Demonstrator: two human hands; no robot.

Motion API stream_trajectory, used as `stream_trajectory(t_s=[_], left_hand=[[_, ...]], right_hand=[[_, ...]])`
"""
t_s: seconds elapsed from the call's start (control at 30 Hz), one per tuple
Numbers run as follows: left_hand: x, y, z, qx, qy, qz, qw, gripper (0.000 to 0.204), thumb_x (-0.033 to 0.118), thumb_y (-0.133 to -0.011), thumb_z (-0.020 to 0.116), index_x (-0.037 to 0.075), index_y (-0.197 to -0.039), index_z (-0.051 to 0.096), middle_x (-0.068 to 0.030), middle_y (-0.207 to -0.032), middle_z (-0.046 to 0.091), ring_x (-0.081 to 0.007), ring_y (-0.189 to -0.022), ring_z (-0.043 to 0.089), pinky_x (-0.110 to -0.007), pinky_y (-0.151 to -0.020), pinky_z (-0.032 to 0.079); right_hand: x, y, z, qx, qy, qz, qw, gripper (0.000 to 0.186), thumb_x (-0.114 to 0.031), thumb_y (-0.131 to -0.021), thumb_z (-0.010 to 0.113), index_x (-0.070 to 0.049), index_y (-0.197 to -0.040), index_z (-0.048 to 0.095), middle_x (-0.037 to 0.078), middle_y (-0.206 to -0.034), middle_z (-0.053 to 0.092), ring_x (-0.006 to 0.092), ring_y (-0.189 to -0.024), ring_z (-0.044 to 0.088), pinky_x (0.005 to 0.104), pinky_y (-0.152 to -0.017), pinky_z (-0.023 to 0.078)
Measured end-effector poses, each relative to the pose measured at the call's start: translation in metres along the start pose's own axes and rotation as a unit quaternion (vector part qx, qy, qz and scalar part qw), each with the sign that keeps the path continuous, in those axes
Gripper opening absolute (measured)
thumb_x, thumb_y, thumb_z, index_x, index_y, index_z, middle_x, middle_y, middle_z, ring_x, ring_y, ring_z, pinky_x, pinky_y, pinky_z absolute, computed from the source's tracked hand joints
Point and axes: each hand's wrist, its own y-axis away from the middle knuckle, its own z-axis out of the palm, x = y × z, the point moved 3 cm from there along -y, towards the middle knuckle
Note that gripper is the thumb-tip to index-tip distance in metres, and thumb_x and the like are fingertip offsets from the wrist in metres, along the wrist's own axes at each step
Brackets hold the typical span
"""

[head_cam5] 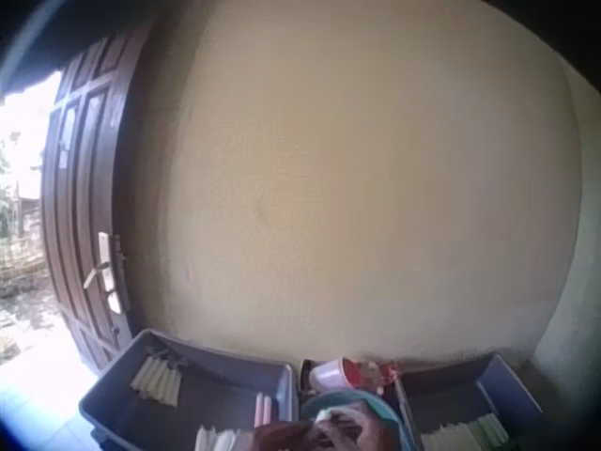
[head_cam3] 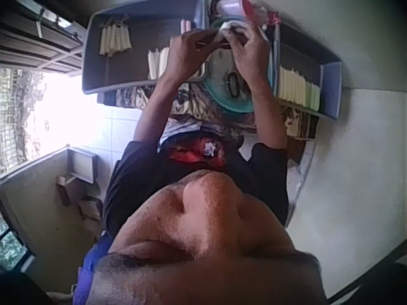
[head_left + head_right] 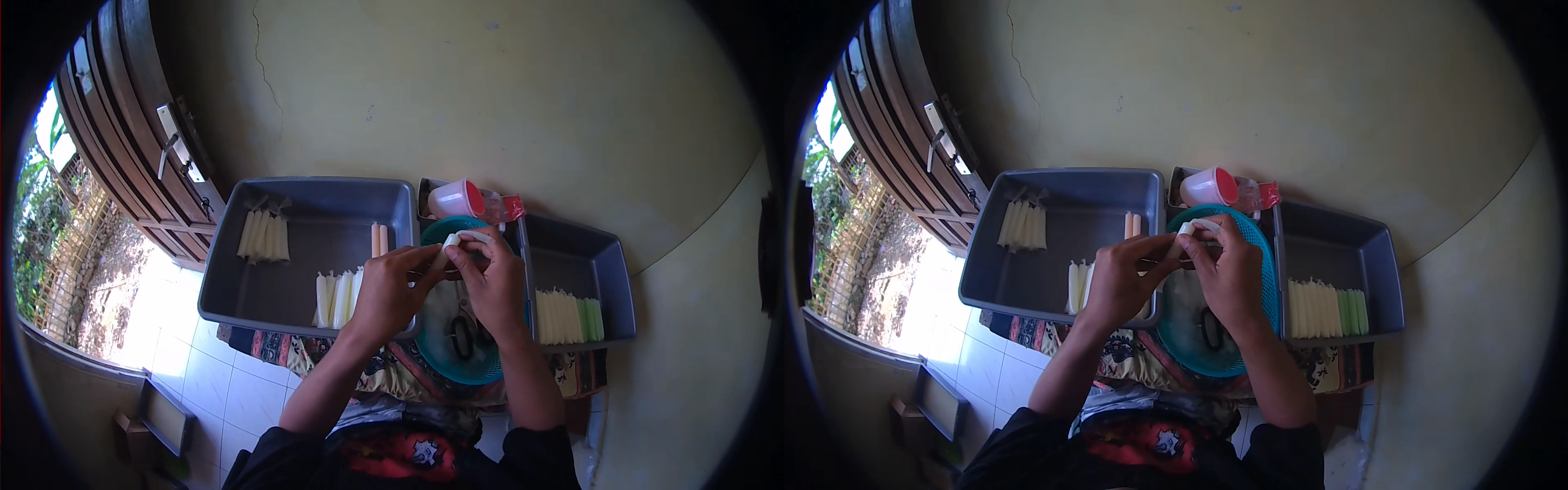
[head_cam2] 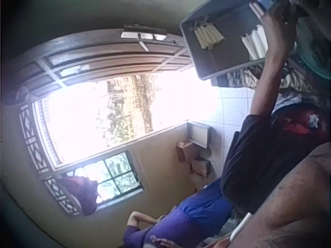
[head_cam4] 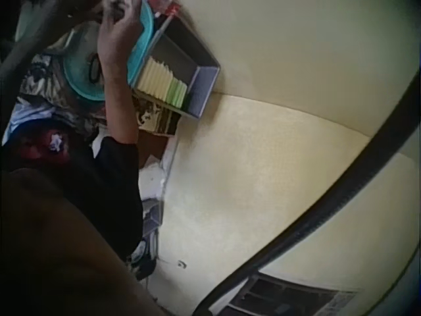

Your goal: The person packages ice pops by taking individual frozen tubes from a large bin and placing them into a grey sorting tray, repeatedly handling and organizing them.

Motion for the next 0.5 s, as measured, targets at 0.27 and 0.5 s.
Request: stream_trajectory(t_s=[0.27, 0.5], left_hand=[[-0.001, 0.007, 0.041, -0.041, -0.019, -0.011, 0.999, 0.038, 0.012, -0.095, 0.087, 0.001, -0.131, 0.079, -0.0183, -0.113, 0.082, -0.025, -0.099, 0.083, -0.036, -0.087, 0.064], [-0.017, 0.01, 0.053, -0.035, -0.005, -0.02, 0.999, 0.04, 0.012, -0.095, 0.087, 0.002, -0.133, 0.079, -0.0171, -0.114, 0.082, -0.0255, -0.1, 0.083, -0.036, -0.089, 0.064]], right_hand=[[0.023, 0.044, -0.034, -0.008, -0.049, 0.062, 0.997, 0.033, -0.008, -0.103, 0.078, 0.001, -0.133, 0.066, 0.019, -0.113, 0.08, 0.0285, -0.099, 0.082, 0.0377, -0.082, 0.066], [0.049, 0.088, -0.038, -0.086, 0.283, 0.015, 0.955, 0.044, -0.014, -0.097, 0.08, 0.0, -0.136, 0.064, 0.029, -0.115, 0.072, 0.0506, -0.099, 0.075, 0.0563, -0.085, 0.063]])
